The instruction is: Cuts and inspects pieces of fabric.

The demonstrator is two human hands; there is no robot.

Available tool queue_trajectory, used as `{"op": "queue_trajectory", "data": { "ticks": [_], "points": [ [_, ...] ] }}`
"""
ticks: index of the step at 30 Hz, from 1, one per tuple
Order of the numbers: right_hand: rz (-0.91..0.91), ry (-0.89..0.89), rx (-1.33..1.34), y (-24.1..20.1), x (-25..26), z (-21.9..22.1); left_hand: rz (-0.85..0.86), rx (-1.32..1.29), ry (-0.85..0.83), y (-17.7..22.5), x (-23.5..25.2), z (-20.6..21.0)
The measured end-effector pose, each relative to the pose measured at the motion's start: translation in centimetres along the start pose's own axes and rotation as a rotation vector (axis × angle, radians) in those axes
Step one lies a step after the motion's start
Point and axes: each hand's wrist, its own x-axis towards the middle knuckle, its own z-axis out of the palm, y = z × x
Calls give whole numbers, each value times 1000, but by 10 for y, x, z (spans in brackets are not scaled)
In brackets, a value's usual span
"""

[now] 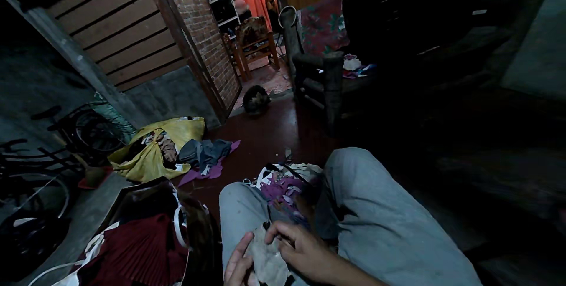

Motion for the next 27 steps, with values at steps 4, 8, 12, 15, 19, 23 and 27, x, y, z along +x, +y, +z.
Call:
{"op": "queue_trajectory", "data": {
  "ticks": [4,8,12,15,19,23,27],
  "points": [
    [-36,-108,-51,-1,0,-6,28,-43,-115,0,1,-5],
    [-87,-104,-40,3,0,-6,26,-26,-96,0,2,-6],
    [-114,28,125,-3,3,-8,-14,246,53,6,-9,11],
    [41,29,295,-21,2,-11,41,550,155,9,-12,32],
    [199,-22,538,-26,0,-9,217,805,74,16,-11,32],
    [277,-11,757,-28,0,-8,283,872,42,24,-12,35],
    [381,-81,1043,-22,-3,-4,332,860,47,24,-14,44]
  ]
}}
